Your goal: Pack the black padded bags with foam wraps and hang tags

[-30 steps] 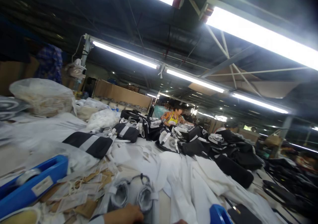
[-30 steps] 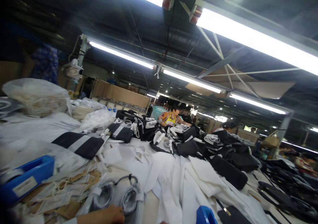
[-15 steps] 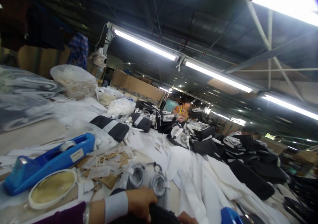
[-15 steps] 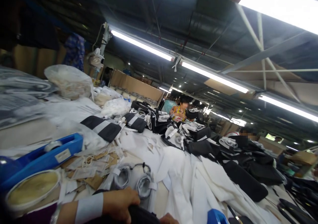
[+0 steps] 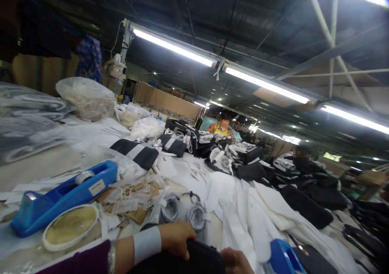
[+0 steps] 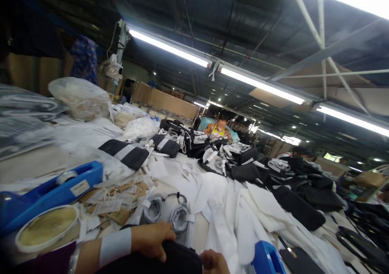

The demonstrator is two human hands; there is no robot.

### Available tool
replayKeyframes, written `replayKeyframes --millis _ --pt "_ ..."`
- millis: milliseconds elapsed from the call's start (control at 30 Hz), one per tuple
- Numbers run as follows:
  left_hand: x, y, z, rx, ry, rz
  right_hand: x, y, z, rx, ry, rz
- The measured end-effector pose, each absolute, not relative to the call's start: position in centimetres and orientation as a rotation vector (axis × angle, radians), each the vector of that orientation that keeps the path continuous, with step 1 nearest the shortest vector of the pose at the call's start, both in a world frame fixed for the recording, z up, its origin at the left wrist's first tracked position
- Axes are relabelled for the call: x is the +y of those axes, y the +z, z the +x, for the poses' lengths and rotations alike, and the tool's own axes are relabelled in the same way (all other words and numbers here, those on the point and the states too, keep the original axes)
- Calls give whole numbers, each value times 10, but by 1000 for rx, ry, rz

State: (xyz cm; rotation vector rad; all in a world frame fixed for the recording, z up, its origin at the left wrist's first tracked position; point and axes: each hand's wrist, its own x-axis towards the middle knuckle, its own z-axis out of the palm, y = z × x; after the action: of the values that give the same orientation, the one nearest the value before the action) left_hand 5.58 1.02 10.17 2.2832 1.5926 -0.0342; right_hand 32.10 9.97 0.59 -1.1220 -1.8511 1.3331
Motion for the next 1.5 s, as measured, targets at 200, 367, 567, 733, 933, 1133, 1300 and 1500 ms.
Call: replayKeyframes --millis 200,367,567,733,933,1133,1300,1500 --pt "7 110 57 1492 -17 2304 69 48 313 -1927 1138 -1233" --pt "12 107 58 1469 -6 2325 64 54 302 -1906 1250 -1228" --pt "12 106 56 1473 27 2346 64 62 295 -1885 1270 -1147" --pt "14 105 56 1459 25 2362 55 57 293 -1896 1423 -1097" --pt "0 96 52 1580 81 2372 49 59 303 -1916 1642 -1010" --pt "-23 86 50 1848 157 2400 34 61 304 -1940 1438 -1054" --pt "-18 68 44 1891 197 2448 24 31 290 -1943 961 -1351" --pt "-8 49 42 1903 238 2492 20 18 273 -1938 804 -1296"
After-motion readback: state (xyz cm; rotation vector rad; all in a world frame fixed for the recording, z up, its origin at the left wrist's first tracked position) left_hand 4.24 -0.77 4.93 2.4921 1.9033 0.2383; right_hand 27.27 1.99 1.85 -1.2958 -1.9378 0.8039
